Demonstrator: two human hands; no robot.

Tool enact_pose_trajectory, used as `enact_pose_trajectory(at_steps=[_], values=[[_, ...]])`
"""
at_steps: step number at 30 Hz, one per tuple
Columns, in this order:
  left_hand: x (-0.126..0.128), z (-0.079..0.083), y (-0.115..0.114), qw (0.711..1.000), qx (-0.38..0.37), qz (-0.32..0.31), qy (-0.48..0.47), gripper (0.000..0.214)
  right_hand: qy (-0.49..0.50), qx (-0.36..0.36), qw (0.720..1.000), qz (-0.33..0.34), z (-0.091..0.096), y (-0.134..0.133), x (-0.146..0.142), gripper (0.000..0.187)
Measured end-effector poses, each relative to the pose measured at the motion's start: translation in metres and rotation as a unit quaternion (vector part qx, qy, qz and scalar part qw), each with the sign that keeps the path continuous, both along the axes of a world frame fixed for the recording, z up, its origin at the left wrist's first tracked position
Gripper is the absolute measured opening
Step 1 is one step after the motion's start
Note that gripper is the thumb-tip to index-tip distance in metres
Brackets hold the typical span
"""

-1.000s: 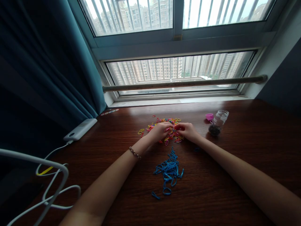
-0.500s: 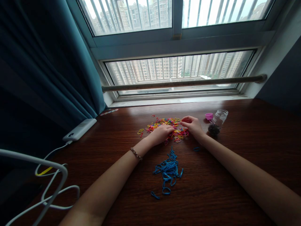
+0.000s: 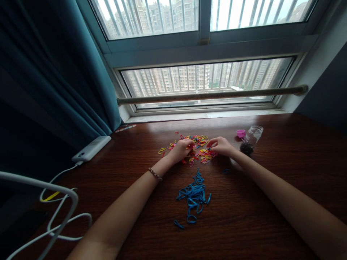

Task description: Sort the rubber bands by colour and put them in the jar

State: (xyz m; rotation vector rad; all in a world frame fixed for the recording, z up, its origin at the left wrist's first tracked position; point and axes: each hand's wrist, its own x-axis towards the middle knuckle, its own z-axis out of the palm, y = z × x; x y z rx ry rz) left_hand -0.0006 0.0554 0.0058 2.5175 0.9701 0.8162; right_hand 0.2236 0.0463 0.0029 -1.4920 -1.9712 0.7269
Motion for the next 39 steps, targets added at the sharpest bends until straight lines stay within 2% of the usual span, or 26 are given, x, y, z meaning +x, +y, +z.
enact_pose_trajectory(at_steps=[2,5,10,14,19,22,27,34,39], values=[[-0.001,-0.001,0.003,0.999,-0.008,0.027,-0.037,0.015,-0.020,-0.019,0.999,0.025,0.001,0.000,0.001,0.020],[-0.003,-0.002,0.005,0.996,-0.021,0.049,-0.070,0.019,-0.020,-0.005,0.999,0.030,0.000,0.001,0.002,0.015],[-0.004,0.000,0.005,0.997,-0.011,0.045,-0.060,0.021,0.011,0.046,0.999,0.020,-0.007,0.004,0.001,0.016],[-0.002,-0.001,0.003,0.998,-0.014,0.038,-0.055,0.025,0.078,0.037,0.996,-0.006,-0.006,0.004,-0.002,0.024],[-0.001,0.000,0.004,0.991,-0.079,0.027,-0.101,0.015,0.168,0.020,0.986,-0.008,0.004,-0.004,-0.006,0.028],[-0.002,0.002,0.005,0.990,-0.090,0.021,-0.109,0.008,0.210,-0.010,0.978,-0.001,0.011,-0.009,-0.008,0.029],[-0.002,0.004,0.006,0.984,-0.128,0.036,-0.121,0.013,0.241,-0.026,0.970,-0.007,0.018,-0.014,-0.012,0.029],[-0.002,0.008,0.005,0.971,-0.177,0.065,-0.148,0.026,0.277,-0.038,0.960,0.010,0.012,-0.010,-0.012,0.035],[-0.001,0.013,0.003,0.949,-0.249,0.061,-0.182,0.024,0.285,-0.048,0.957,0.012,0.009,-0.007,-0.011,0.036]])
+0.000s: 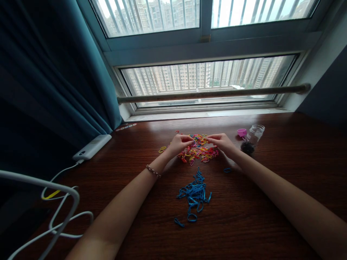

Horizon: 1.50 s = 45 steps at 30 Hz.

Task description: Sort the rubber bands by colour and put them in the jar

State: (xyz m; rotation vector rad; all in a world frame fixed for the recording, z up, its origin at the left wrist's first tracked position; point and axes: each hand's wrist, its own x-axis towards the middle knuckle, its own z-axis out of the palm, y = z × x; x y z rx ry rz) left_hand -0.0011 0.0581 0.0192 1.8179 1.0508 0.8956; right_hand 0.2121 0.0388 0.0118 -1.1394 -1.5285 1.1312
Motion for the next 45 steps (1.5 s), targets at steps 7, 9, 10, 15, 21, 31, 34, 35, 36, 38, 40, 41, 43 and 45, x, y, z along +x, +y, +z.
enact_pose_trajectory(at_steps=[7,9,10,15,21,31,34,35,36,38,40,41,43,45], values=[[-0.005,0.011,-0.004,0.987,-0.099,-0.119,0.028,0.018,-0.010,0.002,1.000,-0.024,0.000,-0.002,0.000,0.033],[-0.006,0.014,-0.006,0.971,-0.126,-0.185,0.082,0.016,-0.009,0.006,1.000,-0.022,0.000,-0.003,0.000,0.031],[-0.006,0.015,-0.008,0.960,-0.140,-0.216,0.107,0.015,-0.007,0.007,1.000,-0.021,0.001,-0.003,0.000,0.030],[-0.004,0.020,-0.019,0.894,-0.234,-0.337,0.182,0.017,0.026,0.002,1.000,0.017,0.006,-0.005,-0.001,0.029],[-0.004,0.020,-0.015,0.927,-0.165,-0.283,0.183,0.020,0.005,-0.056,0.973,0.222,0.020,-0.020,-0.008,0.024],[-0.004,-0.012,0.003,0.902,0.299,-0.074,0.302,0.041,-0.200,0.235,0.943,0.123,-0.004,-0.014,-0.023,0.021],[-0.007,-0.019,0.005,0.880,0.305,-0.076,0.357,0.045,-0.286,0.328,0.896,0.086,-0.018,-0.003,-0.018,0.023],[-0.008,-0.019,0.005,0.877,0.303,-0.075,0.366,0.046,-0.308,0.340,0.884,0.093,-0.021,0.000,-0.017,0.023],[-0.009,-0.020,0.005,0.874,0.301,-0.073,0.373,0.047,-0.326,0.345,0.875,0.099,-0.024,0.001,-0.015,0.024],[-0.011,-0.019,0.006,0.871,0.297,-0.073,0.385,0.048,-0.352,0.344,0.864,0.102,-0.027,0.002,-0.014,0.025],[-0.012,-0.019,0.005,0.867,0.297,-0.077,0.391,0.046,-0.366,0.336,0.862,0.098,-0.028,0.002,-0.014,0.026],[-0.013,-0.018,0.005,0.866,0.300,-0.079,0.393,0.045,-0.370,0.331,0.863,0.095,-0.027,0.001,-0.014,0.026],[-0.013,-0.018,0.004,0.862,0.306,-0.082,0.394,0.042,-0.373,0.322,0.866,0.087,-0.027,0.000,-0.014,0.025],[-0.013,-0.018,0.002,0.858,0.312,-0.081,0.401,0.041,-0.371,0.315,0.870,0.079,-0.027,-0.001,-0.015,0.024]])
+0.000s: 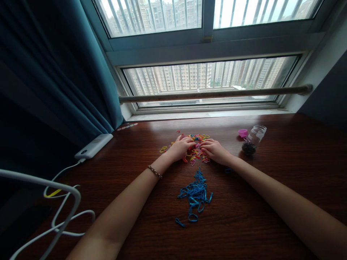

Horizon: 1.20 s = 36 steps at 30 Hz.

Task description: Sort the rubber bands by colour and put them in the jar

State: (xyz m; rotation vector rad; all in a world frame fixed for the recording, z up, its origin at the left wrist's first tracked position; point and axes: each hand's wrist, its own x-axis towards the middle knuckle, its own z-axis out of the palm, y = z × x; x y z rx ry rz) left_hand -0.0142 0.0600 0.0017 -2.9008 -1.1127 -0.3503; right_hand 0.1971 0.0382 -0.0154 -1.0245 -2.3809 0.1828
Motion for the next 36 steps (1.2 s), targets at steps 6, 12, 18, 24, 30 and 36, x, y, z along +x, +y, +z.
enact_pose_trajectory(at_steps=[6,12,18,24,30,36], values=[[0.003,0.003,-0.006,0.999,0.024,-0.016,0.018,0.039,0.103,-0.008,0.993,-0.054,0.004,-0.002,-0.003,0.029],[0.005,0.002,0.000,0.996,-0.042,-0.016,-0.079,0.045,0.285,-0.053,0.947,-0.136,0.022,-0.009,-0.002,0.031],[0.006,0.009,0.007,0.931,-0.171,0.051,-0.317,0.024,0.448,-0.232,0.847,-0.166,0.025,-0.010,0.000,0.031],[0.001,0.018,0.007,0.870,-0.258,0.090,-0.411,0.015,0.525,-0.355,0.769,-0.081,0.024,-0.011,-0.005,0.028],[-0.001,0.028,0.003,0.809,-0.359,0.114,-0.451,0.031,0.233,-0.508,0.808,0.187,0.042,-0.037,-0.021,0.026],[-0.007,0.037,0.000,0.830,-0.413,0.094,-0.364,0.029,0.189,-0.431,0.858,0.205,0.043,-0.038,-0.021,0.028]])
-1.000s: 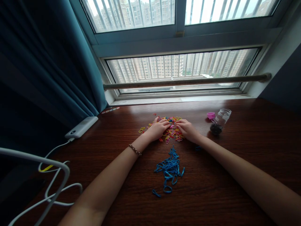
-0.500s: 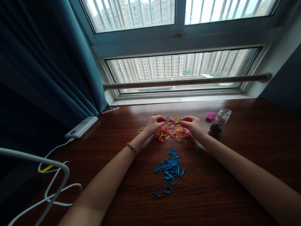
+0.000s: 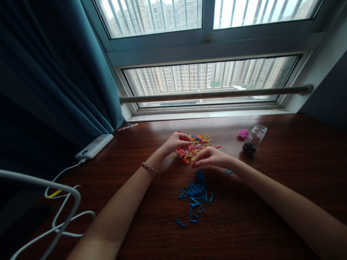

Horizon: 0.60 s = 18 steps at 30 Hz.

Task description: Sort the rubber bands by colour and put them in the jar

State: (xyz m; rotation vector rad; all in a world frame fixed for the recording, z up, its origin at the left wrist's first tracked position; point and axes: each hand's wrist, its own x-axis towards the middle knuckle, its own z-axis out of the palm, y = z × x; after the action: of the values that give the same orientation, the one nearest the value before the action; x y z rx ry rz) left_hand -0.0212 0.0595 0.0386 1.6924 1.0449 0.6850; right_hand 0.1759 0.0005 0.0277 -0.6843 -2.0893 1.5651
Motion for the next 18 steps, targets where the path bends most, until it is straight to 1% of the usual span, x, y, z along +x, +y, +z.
enact_pose_trajectory(at_steps=[1,2,3,4,5,7,9,10,12,13,15,17,18], values=[[-0.001,0.001,-0.001,0.999,-0.007,-0.037,0.018,0.029,0.017,0.037,0.996,-0.075,-0.003,0.005,0.004,0.028],[-0.001,0.003,-0.002,0.996,-0.013,-0.077,0.040,0.029,0.029,0.081,0.984,-0.157,-0.007,0.012,0.009,0.028],[0.000,0.004,-0.003,0.991,-0.015,-0.118,0.066,0.028,0.029,0.131,0.963,-0.235,-0.011,0.019,0.015,0.027],[0.002,0.004,-0.006,0.983,-0.015,-0.157,0.093,0.027,0.014,0.185,0.938,-0.294,-0.017,0.026,0.020,0.026],[0.005,0.004,-0.008,0.974,-0.011,-0.194,0.119,0.027,-0.011,0.241,0.913,-0.328,-0.022,0.032,0.025,0.024],[0.013,0.004,-0.014,0.954,0.017,-0.250,0.162,0.026,-0.060,0.334,0.886,-0.316,-0.034,0.043,0.033,0.023],[0.021,0.002,-0.019,0.941,0.073,-0.272,0.186,0.027,-0.108,0.389,0.872,-0.277,-0.045,0.049,0.037,0.025],[0.025,0.001,-0.021,0.937,0.109,-0.270,0.194,0.029,-0.132,0.407,0.865,-0.261,-0.049,0.050,0.037,0.027],[0.029,-0.003,-0.022,0.931,0.190,-0.240,0.201,0.035,-0.181,0.431,0.850,-0.243,-0.054,0.051,0.037,0.029],[0.030,-0.005,-0.021,0.928,0.232,-0.209,0.203,0.038,-0.202,0.439,0.842,-0.239,-0.055,0.050,0.036,0.030],[0.030,-0.011,-0.017,0.918,0.314,-0.123,0.208,0.038,-0.231,0.451,0.828,-0.241,-0.055,0.049,0.034,0.031],[0.028,-0.019,-0.013,0.899,0.378,-0.047,0.218,0.032,-0.241,0.457,0.816,-0.257,-0.054,0.048,0.033,0.031],[0.027,-0.023,-0.011,0.888,0.399,-0.025,0.227,0.029,-0.242,0.458,0.813,-0.266,-0.053,0.047,0.032,0.031]])
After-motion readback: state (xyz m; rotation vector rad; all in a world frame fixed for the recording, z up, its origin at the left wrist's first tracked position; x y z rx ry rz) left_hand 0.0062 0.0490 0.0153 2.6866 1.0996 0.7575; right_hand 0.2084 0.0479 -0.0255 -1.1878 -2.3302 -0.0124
